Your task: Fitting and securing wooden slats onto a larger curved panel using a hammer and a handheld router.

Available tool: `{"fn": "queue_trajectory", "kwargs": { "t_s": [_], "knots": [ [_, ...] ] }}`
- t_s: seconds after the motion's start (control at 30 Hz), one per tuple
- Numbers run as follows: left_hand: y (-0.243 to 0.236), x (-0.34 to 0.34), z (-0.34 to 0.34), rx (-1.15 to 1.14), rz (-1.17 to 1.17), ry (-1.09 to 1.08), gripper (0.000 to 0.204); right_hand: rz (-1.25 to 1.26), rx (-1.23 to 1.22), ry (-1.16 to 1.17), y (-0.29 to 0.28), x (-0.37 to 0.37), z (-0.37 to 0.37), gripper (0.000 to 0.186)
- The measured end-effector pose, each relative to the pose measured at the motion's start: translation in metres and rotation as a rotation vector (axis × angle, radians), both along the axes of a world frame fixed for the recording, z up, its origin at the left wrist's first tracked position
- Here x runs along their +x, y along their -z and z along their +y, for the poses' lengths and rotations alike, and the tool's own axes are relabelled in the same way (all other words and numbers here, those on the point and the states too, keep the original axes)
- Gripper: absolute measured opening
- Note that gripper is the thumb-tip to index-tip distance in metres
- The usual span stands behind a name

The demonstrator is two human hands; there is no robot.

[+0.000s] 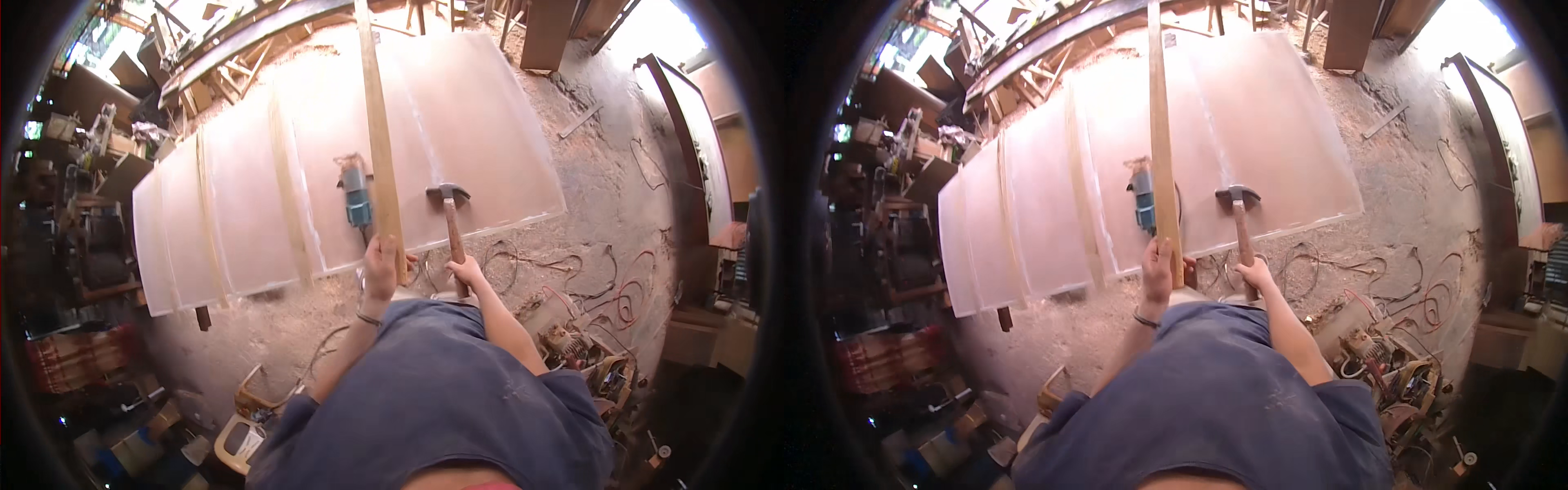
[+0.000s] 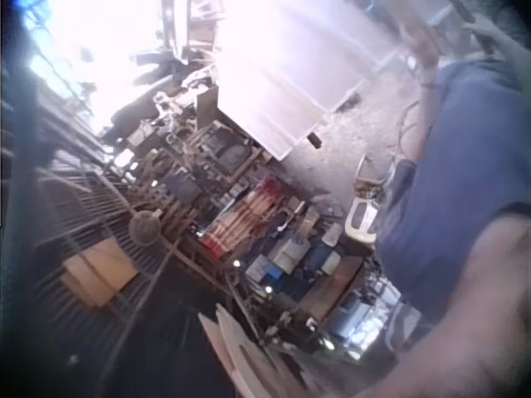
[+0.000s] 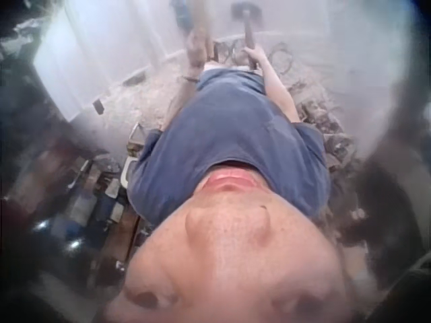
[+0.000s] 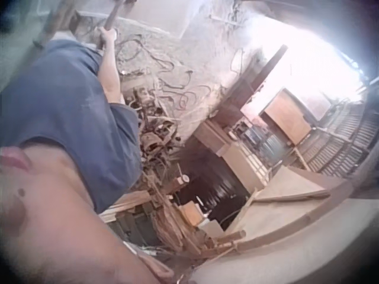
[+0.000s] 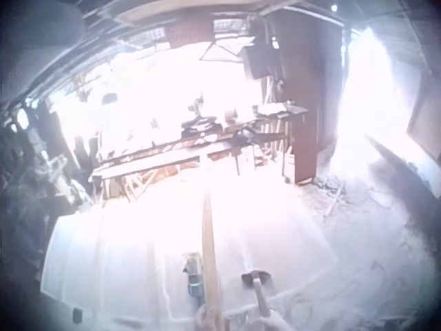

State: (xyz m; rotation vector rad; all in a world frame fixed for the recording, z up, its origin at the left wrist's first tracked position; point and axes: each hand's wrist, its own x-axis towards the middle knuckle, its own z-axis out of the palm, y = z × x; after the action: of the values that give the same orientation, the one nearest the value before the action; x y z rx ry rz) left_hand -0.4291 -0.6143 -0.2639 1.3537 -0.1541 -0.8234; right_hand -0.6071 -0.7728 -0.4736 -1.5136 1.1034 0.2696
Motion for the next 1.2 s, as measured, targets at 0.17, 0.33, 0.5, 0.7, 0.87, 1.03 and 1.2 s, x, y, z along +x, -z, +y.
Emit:
{"fn": "queue_trajectory", "kwargs": {
  "t_s": [0.17, 0.33, 0.5, 0.7, 0.87, 1.03, 1.2],
  "knots": [
    [-0.041, -0.025, -0.037, -0.096, 0.125, 0.033, 0.053, 0.052, -0.12, 0.037, 0.01, -0.068, -0.064, 0.043],
    [-0.116, -0.006, -0.032, -0.003, 0.032, 0.213, 0.042, 0.364, -0.567, -0.178, -0.01, -0.054, -0.08, 0.075],
    [-0.201, 0.022, -0.027, -0.209, -0.395, 0.394, 0.079, -0.363, -0.693, -0.036, -0.093, 0.052, -0.086, 0.077],
    [-0.386, 0.08, -0.055, -0.517, -0.633, 0.428, 0.111, -0.945, -0.758, 0.039, -0.226, 0.199, -0.112, 0.075],
    [-0.4, 0.117, -0.08, -0.354, -1.073, 0.752, 0.079, -0.947, -0.09, 0.06, -0.33, 0.22, -0.114, 0.054],
    [-0.368, 0.006, -0.114, 0.202, -1.546, 1.072, 0.045, -1.075, 0.133, 0.073, -0.291, 0.171, -0.114, 0.07],
    [-0.243, -0.008, -0.084, 0.266, -1.558, 1.097, 0.05, -0.982, 0.625, 0.068, -0.28, 0.14, -0.089, 0.065]
  ]
}}
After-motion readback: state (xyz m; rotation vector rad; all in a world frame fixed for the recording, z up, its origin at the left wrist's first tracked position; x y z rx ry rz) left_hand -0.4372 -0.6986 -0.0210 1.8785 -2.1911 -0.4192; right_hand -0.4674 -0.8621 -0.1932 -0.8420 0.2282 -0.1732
